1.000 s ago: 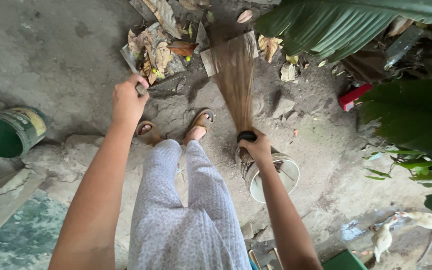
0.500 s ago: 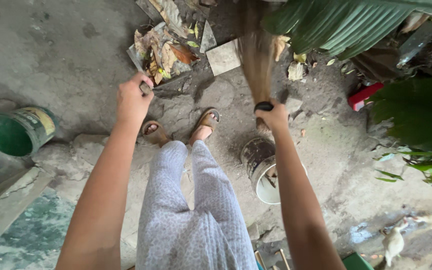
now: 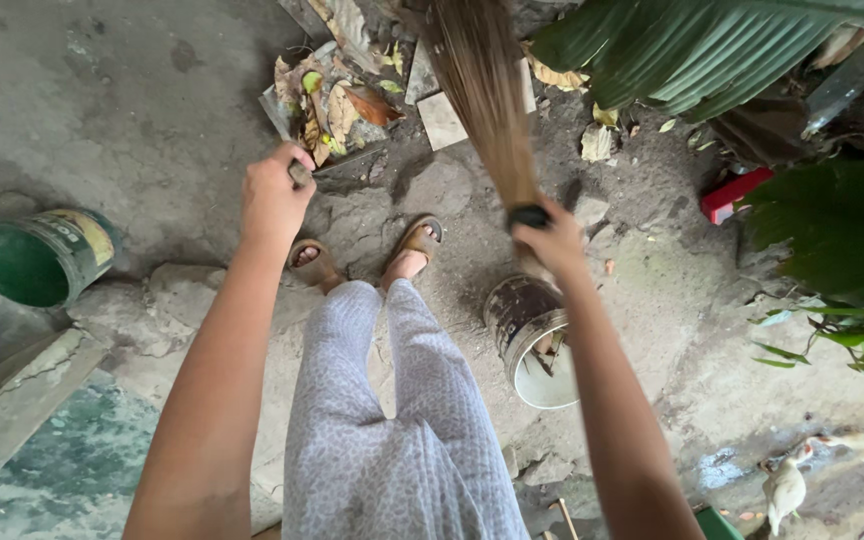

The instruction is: The person sweeps debris from a dirt ground outdoors using a broom and a dustpan. The person sweeps leaves and dirt into the dustpan and transfers them into a bucket.

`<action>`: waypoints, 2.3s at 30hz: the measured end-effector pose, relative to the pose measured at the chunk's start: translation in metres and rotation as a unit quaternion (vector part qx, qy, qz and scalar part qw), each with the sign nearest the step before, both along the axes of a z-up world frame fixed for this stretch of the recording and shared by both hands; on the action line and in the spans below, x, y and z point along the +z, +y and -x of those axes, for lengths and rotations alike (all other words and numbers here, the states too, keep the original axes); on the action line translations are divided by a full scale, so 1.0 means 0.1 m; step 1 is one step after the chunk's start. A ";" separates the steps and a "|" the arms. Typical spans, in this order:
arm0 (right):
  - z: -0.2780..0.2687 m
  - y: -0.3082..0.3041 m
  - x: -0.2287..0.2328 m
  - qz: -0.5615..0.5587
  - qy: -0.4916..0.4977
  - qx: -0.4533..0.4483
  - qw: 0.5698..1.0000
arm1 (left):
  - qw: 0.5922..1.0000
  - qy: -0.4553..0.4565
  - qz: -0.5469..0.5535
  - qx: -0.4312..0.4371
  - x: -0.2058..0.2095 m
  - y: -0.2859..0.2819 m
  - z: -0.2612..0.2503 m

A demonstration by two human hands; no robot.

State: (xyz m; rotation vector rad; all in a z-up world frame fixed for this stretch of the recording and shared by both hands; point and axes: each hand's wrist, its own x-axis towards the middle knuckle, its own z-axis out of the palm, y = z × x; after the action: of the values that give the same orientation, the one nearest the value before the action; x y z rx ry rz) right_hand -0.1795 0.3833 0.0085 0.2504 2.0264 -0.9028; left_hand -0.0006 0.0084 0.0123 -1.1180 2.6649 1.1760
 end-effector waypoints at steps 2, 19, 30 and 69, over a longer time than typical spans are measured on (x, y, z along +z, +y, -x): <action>-0.05 -0.27 -0.38 0.065 0.023 0.012 0.998 | 0.999 0.031 0.016 -0.010 0.03 -0.01 0.00; -0.42 -0.56 -0.45 0.066 -0.102 -0.066 0.990 | 0.993 0.059 -0.005 0.100 -0.11 -0.30 0.00; -1.06 0.20 0.68 0.108 -0.150 -0.138 0.973 | 0.998 0.012 -0.053 0.035 0.02 -0.79 -0.01; -2.84 -1.33 -0.32 0.019 -0.019 0.098 0.995 | 0.997 0.034 -0.023 -0.062 0.20 -0.53 0.03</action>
State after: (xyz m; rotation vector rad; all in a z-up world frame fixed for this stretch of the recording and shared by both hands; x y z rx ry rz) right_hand 0.1049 0.2498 -0.0239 0.0453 1.9579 -0.8058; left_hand -0.0035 -0.0448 0.0327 -0.9069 2.6967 1.2690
